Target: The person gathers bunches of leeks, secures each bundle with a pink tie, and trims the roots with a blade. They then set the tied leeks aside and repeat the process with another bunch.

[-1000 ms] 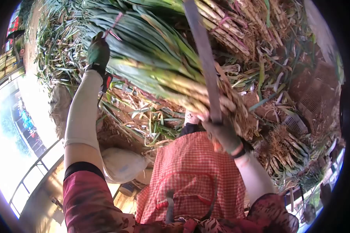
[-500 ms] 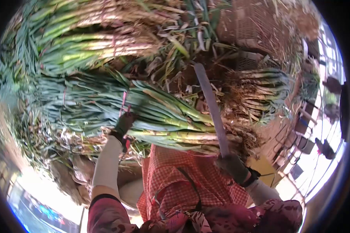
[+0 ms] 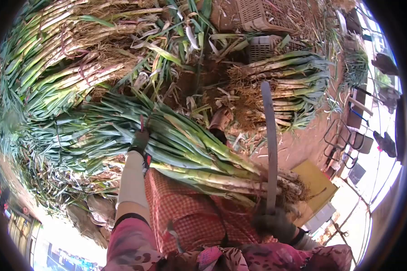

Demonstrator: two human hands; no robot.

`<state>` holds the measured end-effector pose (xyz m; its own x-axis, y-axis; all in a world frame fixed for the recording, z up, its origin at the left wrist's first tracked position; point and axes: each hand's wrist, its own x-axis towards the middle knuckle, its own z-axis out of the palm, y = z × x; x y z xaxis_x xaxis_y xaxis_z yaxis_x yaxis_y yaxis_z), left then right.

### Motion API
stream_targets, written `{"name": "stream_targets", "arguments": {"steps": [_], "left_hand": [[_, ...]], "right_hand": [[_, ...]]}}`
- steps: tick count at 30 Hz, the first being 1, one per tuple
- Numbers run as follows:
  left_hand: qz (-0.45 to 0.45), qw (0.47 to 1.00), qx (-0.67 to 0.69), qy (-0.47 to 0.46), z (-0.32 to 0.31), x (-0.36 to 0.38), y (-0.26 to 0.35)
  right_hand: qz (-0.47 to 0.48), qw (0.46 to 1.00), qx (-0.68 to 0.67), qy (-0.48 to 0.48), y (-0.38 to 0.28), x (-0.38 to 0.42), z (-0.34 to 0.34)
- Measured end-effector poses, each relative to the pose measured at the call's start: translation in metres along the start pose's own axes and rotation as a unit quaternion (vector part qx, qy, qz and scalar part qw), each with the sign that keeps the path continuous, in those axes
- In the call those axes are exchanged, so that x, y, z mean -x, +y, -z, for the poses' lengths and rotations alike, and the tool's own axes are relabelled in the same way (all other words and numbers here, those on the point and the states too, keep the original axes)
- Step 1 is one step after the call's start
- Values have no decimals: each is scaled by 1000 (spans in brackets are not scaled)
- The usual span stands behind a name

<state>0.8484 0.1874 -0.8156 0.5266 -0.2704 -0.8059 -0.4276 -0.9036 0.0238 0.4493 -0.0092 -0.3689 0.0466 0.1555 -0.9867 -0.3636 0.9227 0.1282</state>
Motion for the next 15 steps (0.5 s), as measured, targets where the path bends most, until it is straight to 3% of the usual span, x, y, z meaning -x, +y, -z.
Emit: {"name": "stream_targets", "arguments": {"steps": [2,5,6,8,11,15], "left_hand": [[-49,998,17,-31,5,14,1],[-25,995,93,2,21,65,27],[-105,971,208,-46,43,93,38],[-9,936,343,-84,71,126,62],[15,951,307,-26,108,164,101],[-81,945,316,-11,168,213,208]], "right_hand": [[64,995,-74,2,10,-11,18],[-2,999,2,32,-2,-16,46],[-8,999,-4,34,-7,-15,55],[-24,999,-20,36,-13,-8,70],[-7,995,-96,24,2,-4,112],[11,983,-177,40,15,3,155]]}}
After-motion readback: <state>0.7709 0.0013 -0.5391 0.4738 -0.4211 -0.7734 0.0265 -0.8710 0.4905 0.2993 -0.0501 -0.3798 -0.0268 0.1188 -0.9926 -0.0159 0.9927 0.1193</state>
